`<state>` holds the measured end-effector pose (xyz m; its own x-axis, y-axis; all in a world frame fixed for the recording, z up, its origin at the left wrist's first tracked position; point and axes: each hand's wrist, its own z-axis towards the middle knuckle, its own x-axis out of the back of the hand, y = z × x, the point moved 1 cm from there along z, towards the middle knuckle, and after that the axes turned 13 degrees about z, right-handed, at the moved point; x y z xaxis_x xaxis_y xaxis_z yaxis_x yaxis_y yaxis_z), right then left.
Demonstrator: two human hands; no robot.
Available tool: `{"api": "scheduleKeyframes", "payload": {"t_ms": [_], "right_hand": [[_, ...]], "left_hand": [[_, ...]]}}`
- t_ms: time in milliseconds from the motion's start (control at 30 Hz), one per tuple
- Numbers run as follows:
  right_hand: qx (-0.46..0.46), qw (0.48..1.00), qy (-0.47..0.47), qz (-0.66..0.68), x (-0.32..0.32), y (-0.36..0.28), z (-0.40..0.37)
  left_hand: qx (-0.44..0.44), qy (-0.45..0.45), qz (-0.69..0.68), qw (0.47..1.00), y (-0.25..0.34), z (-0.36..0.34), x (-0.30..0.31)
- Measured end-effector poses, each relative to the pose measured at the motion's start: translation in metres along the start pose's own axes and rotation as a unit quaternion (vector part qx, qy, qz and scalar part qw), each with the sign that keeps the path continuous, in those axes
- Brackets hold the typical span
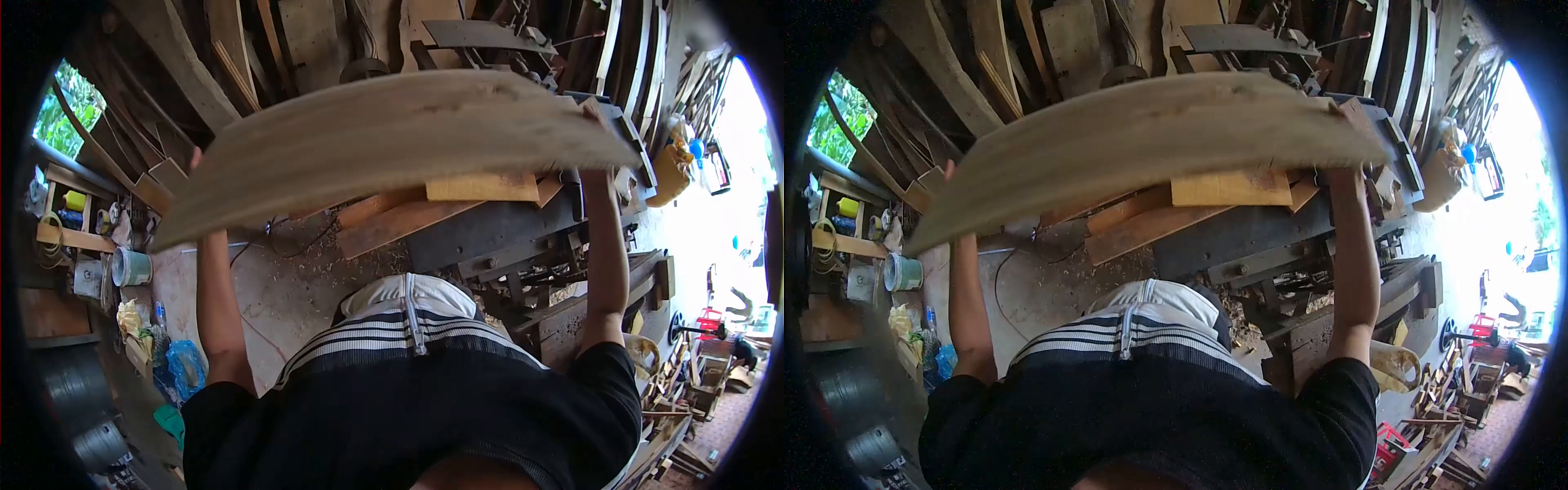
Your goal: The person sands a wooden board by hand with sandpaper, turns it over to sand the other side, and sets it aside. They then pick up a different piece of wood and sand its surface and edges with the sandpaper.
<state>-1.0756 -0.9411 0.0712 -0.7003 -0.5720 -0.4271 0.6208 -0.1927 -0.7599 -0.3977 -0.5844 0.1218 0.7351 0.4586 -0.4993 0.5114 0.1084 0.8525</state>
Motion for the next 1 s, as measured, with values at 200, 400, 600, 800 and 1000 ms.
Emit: {"api": "scheduleKeyframes", "payload": {"t_ms": [200, 400, 600, 800, 1000], "right_hand": [[-0.407, 0.905, 0.123, 0.002, -0.129, -0.049, -0.058], [-0.384, 0.918, 0.093, -0.042, -0.118, 0.007, -0.056], [-0.376, 0.878, 0.121, -0.269, -0.069, 0.048, -0.036], [-0.311, 0.850, 0.132, -0.405, -0.025, 0.088, -0.027], [-0.286, 0.801, 0.152, -0.504, -0.019, 0.085, -0.039]], "left_hand": [[0.168, -0.051, 0.000, 0.984, -0.030, -0.060, -0.022], [0.164, -0.003, 0.183, 0.969, -0.080, -0.034, 0.063], [0.289, 0.002, 0.133, 0.948, -0.127, -0.016, 0.068], [0.255, 0.124, 0.249, 0.926, -0.167, 0.012, 0.093], [0.232, 0.177, 0.279, 0.915, -0.191, 0.007, 0.071]]}}
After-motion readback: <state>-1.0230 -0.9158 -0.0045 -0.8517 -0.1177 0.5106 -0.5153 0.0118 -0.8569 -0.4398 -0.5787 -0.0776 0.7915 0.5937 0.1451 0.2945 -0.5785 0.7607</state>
